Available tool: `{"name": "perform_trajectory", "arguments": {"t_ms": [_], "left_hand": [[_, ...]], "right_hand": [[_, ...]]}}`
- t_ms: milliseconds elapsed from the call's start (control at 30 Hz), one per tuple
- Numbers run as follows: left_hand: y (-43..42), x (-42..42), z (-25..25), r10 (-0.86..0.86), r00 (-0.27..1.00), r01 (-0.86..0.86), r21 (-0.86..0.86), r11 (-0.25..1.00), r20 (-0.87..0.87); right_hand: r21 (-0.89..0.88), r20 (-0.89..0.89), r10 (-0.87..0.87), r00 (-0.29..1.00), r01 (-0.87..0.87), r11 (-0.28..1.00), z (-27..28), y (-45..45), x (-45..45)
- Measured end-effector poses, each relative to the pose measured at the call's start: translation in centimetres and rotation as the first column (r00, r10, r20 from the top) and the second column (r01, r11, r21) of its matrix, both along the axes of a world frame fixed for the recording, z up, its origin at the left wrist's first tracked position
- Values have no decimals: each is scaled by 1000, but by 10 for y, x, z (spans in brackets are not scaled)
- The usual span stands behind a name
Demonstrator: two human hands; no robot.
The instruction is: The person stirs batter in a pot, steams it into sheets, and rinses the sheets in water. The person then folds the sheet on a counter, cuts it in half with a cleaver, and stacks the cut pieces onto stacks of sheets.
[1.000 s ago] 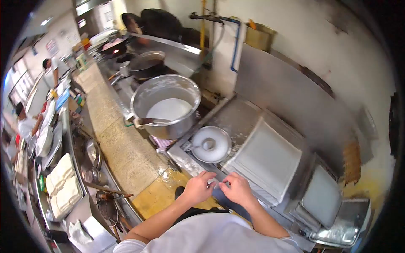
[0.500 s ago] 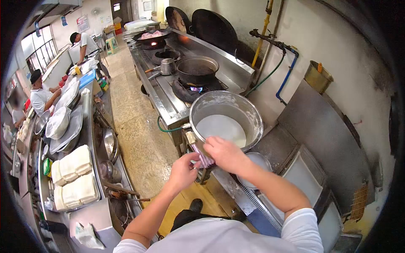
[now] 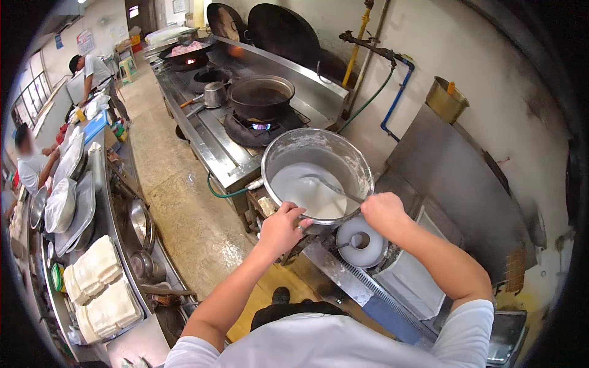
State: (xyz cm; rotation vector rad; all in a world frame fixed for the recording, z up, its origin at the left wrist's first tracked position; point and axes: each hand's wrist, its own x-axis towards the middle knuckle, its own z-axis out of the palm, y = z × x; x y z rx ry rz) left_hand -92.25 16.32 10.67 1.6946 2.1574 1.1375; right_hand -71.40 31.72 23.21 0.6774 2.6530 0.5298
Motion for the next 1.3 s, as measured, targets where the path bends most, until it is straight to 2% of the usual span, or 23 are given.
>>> {"name": "perform_trajectory", "arguments": {"t_ms": [200,400,500,600,633,733,767,900,1000,1033,1133,1267,1300], "left_hand": [[6,-2,-15,18,1000,-19,48,999,24],[8,1,-20,36,997,-44,122,991,69],[9,3,-25,55,996,-66,155,986,76],[9,5,-23,69,991,-86,145,986,115],[8,5,-22,74,988,-92,132,987,136],[8,5,-21,79,989,-92,108,990,125],[8,5,-22,79,990,-92,115,989,118],[9,5,-26,80,992,-93,143,985,94],[10,5,-27,80,993,-93,141,986,90],[9,5,-27,79,993,-91,138,986,89],[7,7,-20,74,993,-85,113,990,92],[8,7,-25,85,996,-87,201,976,20],[8,7,-25,84,996,-87,209,974,25]], "right_hand": [[-78,176,-41,983,56,995,60,-31,6],[-185,201,-6,980,44,982,97,-34,-9],[-259,64,48,997,-30,965,76,-38,-14],[-257,-82,58,995,-78,963,32,-51,-14],[-167,-149,47,988,-72,983,2,-51,-11],[-53,-263,-12,965,-2,999,-41,-45,-1],[21,-223,0,975,5,1000,-53,-34,6],[1,-106,-85,991,86,996,-39,2,23],[-161,33,-52,998,56,985,-2,20,23],[-252,121,-153,981,180,951,28,14,10],[-325,291,-216,932,308,894,75,12,-12],[-461,286,-105,952,233,856,79,20,-19],[-506,219,-73,973,178,844,66,21,-16]]}}
